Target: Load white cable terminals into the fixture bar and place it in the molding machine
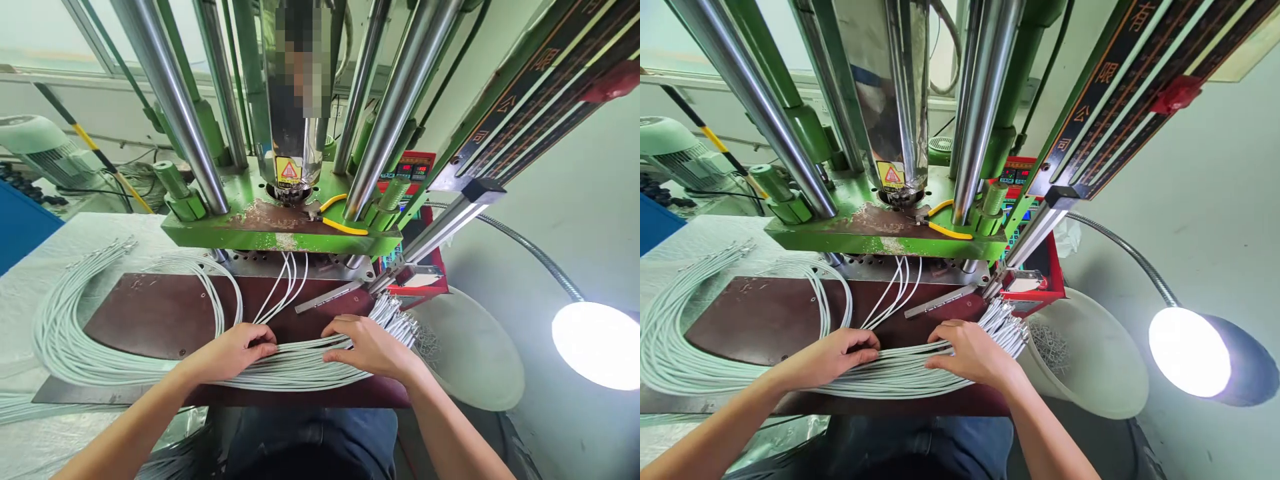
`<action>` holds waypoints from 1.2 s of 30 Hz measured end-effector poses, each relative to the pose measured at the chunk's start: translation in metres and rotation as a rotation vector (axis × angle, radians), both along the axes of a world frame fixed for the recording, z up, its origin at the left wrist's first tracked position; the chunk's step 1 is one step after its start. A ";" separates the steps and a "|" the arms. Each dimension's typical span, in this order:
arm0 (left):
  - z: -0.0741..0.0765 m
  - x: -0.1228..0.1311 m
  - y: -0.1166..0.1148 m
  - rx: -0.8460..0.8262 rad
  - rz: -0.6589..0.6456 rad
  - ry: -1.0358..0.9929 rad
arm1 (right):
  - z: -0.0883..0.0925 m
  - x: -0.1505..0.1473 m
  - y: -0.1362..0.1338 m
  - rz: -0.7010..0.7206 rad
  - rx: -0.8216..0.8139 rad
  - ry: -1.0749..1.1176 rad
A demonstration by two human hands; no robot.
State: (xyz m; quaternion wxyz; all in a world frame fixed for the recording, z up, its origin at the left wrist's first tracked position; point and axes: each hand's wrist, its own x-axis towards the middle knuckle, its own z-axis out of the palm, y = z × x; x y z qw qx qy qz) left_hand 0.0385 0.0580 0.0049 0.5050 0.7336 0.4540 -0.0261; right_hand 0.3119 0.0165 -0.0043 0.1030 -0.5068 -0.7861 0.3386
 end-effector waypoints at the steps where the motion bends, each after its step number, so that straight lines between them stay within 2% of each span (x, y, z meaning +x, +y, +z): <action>1: 0.001 0.000 0.003 -0.036 0.001 -0.019 | 0.002 0.001 -0.001 -0.011 0.014 0.026; 5: 0.004 0.001 0.011 -0.162 -0.003 -0.081 | 0.011 0.003 -0.004 -0.058 0.071 0.106; 10: 0.002 0.000 0.013 -0.347 0.096 -0.201 | 0.011 -0.001 0.000 -0.005 0.106 -0.059; 13: -0.001 -0.001 0.014 -0.377 0.125 -0.206 | 0.005 -0.002 0.004 0.038 0.073 -0.098; 19: -0.006 0.000 0.014 -0.282 0.074 -0.213 | 0.008 -0.003 0.005 0.026 0.040 -0.069; 21: -0.007 0.001 0.013 -0.230 0.099 -0.202 | 0.012 -0.005 0.002 0.018 0.051 -0.072; 24: -0.006 0.001 0.010 -0.183 0.171 -0.211 | 0.018 -0.012 -0.005 -0.028 0.124 -0.095; 26: -0.002 0.003 0.005 -0.159 0.171 -0.228 | 0.020 -0.017 -0.010 -0.060 0.204 -0.087; 28: 0.004 0.007 0.001 -0.138 0.118 -0.219 | 0.022 -0.020 -0.012 -0.053 0.234 -0.104; 32: 0.014 0.020 -0.007 -0.042 0.010 -0.095 | 0.027 -0.007 -0.010 -0.077 0.124 -0.293; 34: 0.017 0.026 -0.008 -0.007 -0.025 -0.076 | 0.034 0.008 -0.013 -0.099 0.141 -0.207; 36: 0.021 0.032 -0.009 -0.022 -0.075 -0.101 | 0.042 0.021 -0.019 -0.065 0.208 -0.020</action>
